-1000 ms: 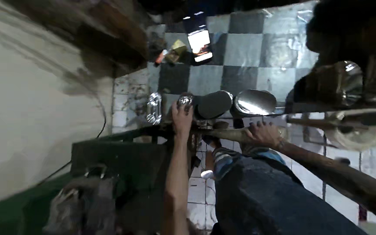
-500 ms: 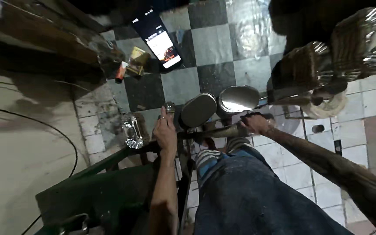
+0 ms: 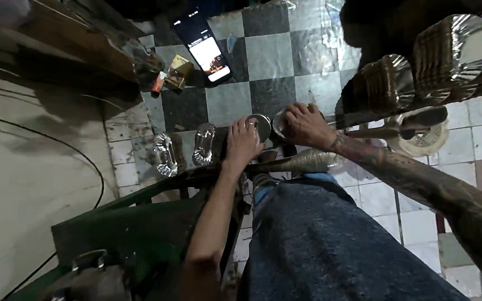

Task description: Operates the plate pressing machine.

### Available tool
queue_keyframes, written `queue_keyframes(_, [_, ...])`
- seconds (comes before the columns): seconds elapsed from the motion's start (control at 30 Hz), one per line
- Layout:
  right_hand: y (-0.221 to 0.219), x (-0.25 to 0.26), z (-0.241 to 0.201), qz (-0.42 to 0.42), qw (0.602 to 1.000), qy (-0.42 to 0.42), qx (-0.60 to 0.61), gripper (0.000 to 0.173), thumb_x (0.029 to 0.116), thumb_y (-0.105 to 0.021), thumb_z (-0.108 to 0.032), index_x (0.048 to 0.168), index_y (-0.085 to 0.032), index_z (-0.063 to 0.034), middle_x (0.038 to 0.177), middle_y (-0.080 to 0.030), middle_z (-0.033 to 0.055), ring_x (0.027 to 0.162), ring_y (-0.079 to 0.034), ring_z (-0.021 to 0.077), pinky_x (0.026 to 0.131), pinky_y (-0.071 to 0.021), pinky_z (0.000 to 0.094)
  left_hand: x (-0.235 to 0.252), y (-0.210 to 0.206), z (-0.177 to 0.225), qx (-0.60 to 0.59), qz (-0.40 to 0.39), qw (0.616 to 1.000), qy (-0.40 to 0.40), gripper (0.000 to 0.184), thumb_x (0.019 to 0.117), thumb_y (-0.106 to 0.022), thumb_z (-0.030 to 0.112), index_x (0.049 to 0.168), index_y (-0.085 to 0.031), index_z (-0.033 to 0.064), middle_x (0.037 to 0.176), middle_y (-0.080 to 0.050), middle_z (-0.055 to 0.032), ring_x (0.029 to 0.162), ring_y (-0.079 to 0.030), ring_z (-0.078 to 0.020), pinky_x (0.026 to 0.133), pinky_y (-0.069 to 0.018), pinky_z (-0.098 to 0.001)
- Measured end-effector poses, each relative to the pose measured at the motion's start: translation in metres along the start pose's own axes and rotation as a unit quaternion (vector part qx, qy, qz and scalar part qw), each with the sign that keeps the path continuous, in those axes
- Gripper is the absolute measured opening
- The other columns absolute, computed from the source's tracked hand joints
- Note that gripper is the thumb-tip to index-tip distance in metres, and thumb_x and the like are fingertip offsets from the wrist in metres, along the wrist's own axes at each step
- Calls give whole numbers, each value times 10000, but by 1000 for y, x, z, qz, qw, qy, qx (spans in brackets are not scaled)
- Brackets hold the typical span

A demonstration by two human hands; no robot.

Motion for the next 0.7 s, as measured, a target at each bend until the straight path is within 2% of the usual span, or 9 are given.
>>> queue_keyframes(0.03, [-3, -4, 1, 16, 1000, 11, 2, 574, 855, -774, -397, 1310, -624, -82, 1545, -463, 204, 1452, -398, 440, 1107, -319, 720, 3, -2, 0, 11, -7, 1000, 4, 727, 813, -834, 362, 1401, -558, 35, 1510, -453, -284, 1390, -440, -486, 1149, -350, -622])
queue_keyframes(0.1, [-8, -7, 9, 15, 998, 50, 44, 450, 888, -742, -315, 1260, -661, -76, 1398, -556, 224, 1320, -509, 439, 1005, -438, 651, 2, -5, 2, 9, -16, 1000, -6, 636, 845, -804, 358, 1338, -604, 10, 1503, -450, -295, 1421, -399, -492, 1192, -301, -613])
queue_keyframes(0.2, [2, 14, 36, -93, 973, 144, 156, 392, 888, -786, -294, 1222, -743, -95, 1240, -651, 215, 1149, -629, 391, 982, -512, 564, 0, 7, -4, -58, -30, 996, -67, 350, 947, -725, 251, 1182, -703, -8, 1307, -646, -230, 1364, -499, -448, 1151, -397, -562])
queue_keyframes(0.3, [22, 36, 48, -191, 944, 184, 197, 319, 898, -799, -337, 1140, -794, -129, 1153, -717, 156, 1072, -676, 326, 976, -518, 540, 10, 35, -19, -130, -113, 982, -82, 218, 1001, -656, 238, 1099, -795, 100, 1273, -719, -84, 1328, -577, -355, 1095, -457, -569])
queue_keyframes(0.4, [29, 47, 52, -204, 937, 189, 210, 372, 891, -801, -363, 1139, -793, -86, 1133, -737, 146, 1071, -687, 312, 977, -515, 534, 20, 47, -27, -110, -166, 978, -65, 215, 1029, -609, 255, 1098, -808, 210, 1365, -682, 7, 1393, -531, -329, 1101, -428, -604])
queue_keyframes(0.5, [24, 43, 50, -196, 943, 173, 206, 318, 893, -797, -336, 1111, -801, -104, 1081, -731, 128, 1005, -687, 288, 914, -534, 511, 22, 43, -23, -65, -175, 979, -79, 260, 1042, -591, 316, 1097, -803, 176, 1363, -683, -28, 1339, -577, -359, 1038, -466, -614])
queue_keyframes(0.57, [21, 31, 41, -185, 955, 140, 186, 337, 885, -807, -334, 1112, -793, -85, 1110, -703, 158, 1029, -666, 329, 924, -529, 538, 15, 36, -15, -70, -132, 985, -83, 286, 1020, -623, 310, 1154, -776, 109, 1300, -707, -102, 1301, -601, -362, 1071, -467, -580])
queue_keyframes(0.63, [14, 21, 32, -145, 974, 111, 136, 341, 884, -806, -344, 1096, -775, -79, 1183, -678, 184, 1119, -645, 374, 979, -519, 587, 7, 15, -6, -49, -60, 993, -89, 370, 981, -643, 216, 1316, -673, 63, 1292, -645, -233, 1322, -525, -459, 1108, -424, -594])
queue_keyframes(0.7, [6, 18, 31, -135, 979, 113, 103, 372, 919, -764, -351, 1213, -755, -123, 1258, -659, 191, 1199, -613, 388, 1045, -473, 594, -3, -7, -2, -22, 0, 997, -80, 437, 951, -641, 144, 1376, -621, 40, 1343, -593, -293, 1389, -434, -517, 1163, -353, -612])
Point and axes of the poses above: each hand's wrist, its own x-axis towards the middle knuckle, its own y-axis out of the back of the hand, z = x × y, the point moved 2 cm from there along x, towards the middle knuckle
